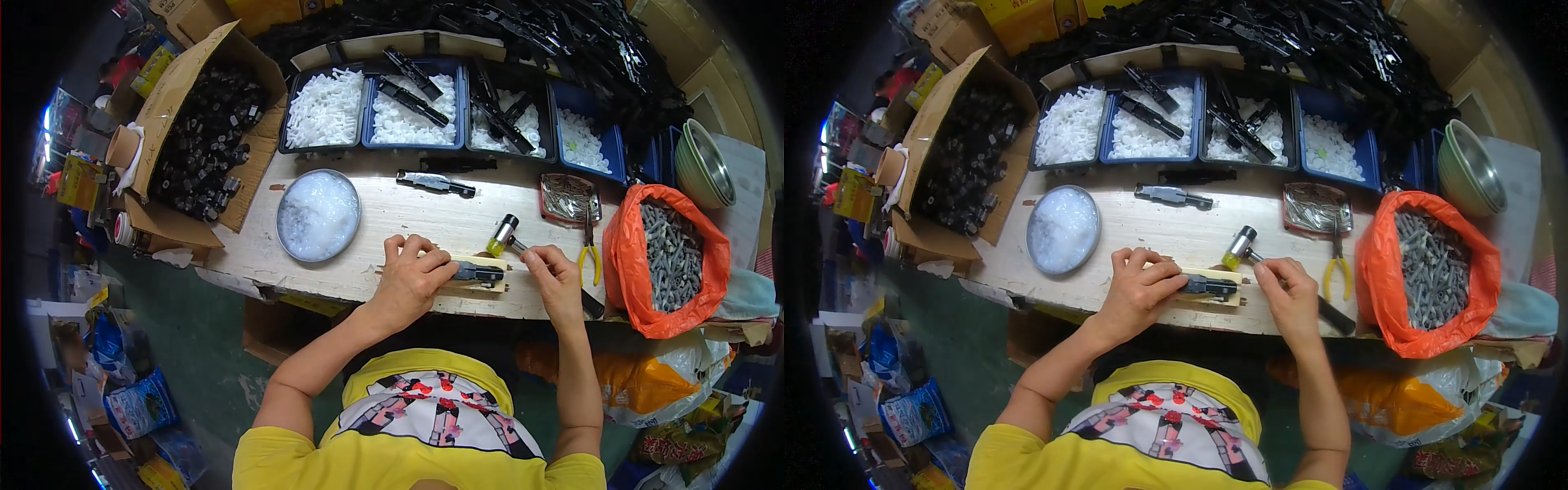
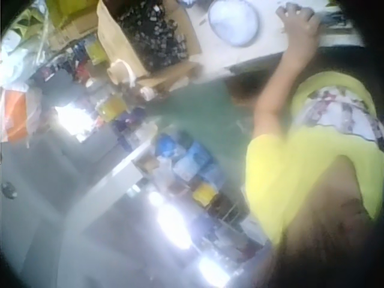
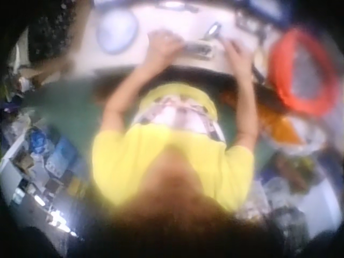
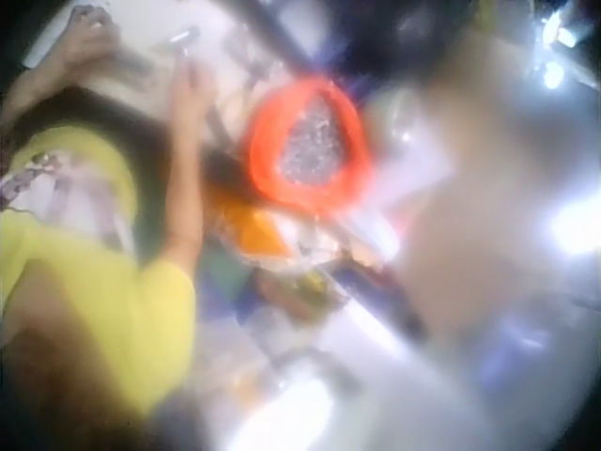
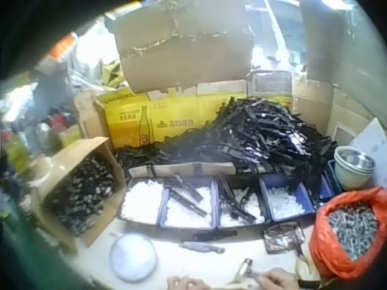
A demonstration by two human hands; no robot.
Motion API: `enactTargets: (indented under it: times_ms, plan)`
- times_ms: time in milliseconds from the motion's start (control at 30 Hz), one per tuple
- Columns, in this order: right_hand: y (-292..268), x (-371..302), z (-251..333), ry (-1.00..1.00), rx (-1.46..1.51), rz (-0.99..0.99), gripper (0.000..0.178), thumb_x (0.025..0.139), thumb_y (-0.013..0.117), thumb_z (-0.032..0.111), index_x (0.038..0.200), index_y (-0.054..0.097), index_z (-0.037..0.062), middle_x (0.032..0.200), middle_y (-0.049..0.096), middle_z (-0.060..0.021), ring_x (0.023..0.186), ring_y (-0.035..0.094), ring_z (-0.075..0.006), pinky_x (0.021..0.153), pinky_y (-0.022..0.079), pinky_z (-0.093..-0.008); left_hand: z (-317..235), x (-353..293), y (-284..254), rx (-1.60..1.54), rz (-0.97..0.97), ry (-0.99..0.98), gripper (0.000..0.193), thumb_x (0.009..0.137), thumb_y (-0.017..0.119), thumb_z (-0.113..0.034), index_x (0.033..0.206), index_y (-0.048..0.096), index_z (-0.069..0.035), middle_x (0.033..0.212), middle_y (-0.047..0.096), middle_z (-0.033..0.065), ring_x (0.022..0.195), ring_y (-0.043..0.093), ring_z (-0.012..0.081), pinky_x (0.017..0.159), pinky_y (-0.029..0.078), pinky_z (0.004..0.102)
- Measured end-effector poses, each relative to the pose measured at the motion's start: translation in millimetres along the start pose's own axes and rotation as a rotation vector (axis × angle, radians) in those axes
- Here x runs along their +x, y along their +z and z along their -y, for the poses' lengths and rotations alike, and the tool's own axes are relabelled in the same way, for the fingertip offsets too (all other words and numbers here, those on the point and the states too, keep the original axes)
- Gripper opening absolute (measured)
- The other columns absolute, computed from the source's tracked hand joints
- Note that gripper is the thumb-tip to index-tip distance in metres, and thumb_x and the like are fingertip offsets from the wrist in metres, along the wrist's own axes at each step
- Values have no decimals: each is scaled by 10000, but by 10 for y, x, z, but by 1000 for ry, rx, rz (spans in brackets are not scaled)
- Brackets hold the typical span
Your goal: The person assembles small metal lock mechanisms at a workbench. They pick up a lock body, insert a metal pin, and use a hammer to tap the pin into place. The person then places the assembled unit into a tray filled with white packing material. This process is repeated for multiple units throughout the clip.
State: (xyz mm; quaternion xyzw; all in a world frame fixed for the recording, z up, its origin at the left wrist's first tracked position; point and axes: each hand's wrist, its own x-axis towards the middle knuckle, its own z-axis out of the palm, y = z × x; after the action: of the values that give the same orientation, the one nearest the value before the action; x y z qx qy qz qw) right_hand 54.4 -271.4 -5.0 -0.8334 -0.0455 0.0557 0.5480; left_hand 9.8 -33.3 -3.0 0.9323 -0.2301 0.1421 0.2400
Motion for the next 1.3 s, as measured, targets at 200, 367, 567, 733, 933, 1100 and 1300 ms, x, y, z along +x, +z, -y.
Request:
enactTargets:
  times_ms: [200, 367, 567, 733, 933, 1100, 1300]
  plan:
    - [-72, 8, -37, -265, -390, -121, 111, 777, 613, 111, 850, 613, 28, 802, 566, -78, 747, 499, -223, 650, 376, -319, 74, -55, 41, 26, 35, 25, 291, 639, 692, -68, 922, 628, -100, 936, 592, 19, 890, 515, 204, 789, 301, 391]
    - [4, -30, -157, -425, -856, -180, 202, 749, 613, 89, 949, 581, 74, 889, 547, -67, 830, 485, -242, 696, 360, -359, 137, -121, 70, 48, 23, 128, 422, 624, 633, -9, 1027, 583, -121, 1015, 552, 56, 934, 508, 213, 785, 306, 396]
    - [10, 20, -234, -451, -739, -98, 200, 776, 589, 85, 971, 563, 48, 857, 530, -106, 773, 519, -284, 649, 402, -377, 188, -133, 74, 102, 55, 235, 462, 651, 589, -21, 1095, 549, -138, 1047, 523, 82, 988, 492, 221, 801, 302, 403]
    - [-77, -282, 233, -401, -483, 41, 175, 826, 555, 94, 982, 549, 16, 733, 521, -142, 602, 538, -341, 537, 438, -390, 212, -103, 49, 144, 107, 319, 452, 693, 579, -55, 1136, 534, -132, 1018, 512, 98, 977, 488, 229, 807, 299, 406]
    - [-64, -472, 553, -439, -723, 11, 189, 814, 583, 136, 977, 566, 41, 683, 521, -109, 546, 536, -293, 483, 413, -372, 223, -107, 27, 200, 177, 365, 437, 735, 549, -101, 1169, 508, -131, 1004, 496, 122, 966, 483, 237, 791, 310, 421]
    - [121, -515, 519, -419, -953, 111, 190, 803, 589, 159, 951, 555, 45, 657, 506, -89, 528, 534, -272, 470, 416, -361, 203, -83, 10, 241, 178, 388, 417, 746, 530, -116, 1162, 512, -118, 981, 482, 113, 964, 471, 242, 778, 322, 407]
    - [35, -481, 677, -520, -796, -30, 151, 817, 575, 182, 914, 552, 69, 647, 509, -81, 524, 538, -269, 472, 429, -368, 185, -77, -1, 218, 202, 360, 399, 743, 525, -108, 1142, 533, -128, 974, 477, 108, 958, 460, 249, 762, 326, 390]
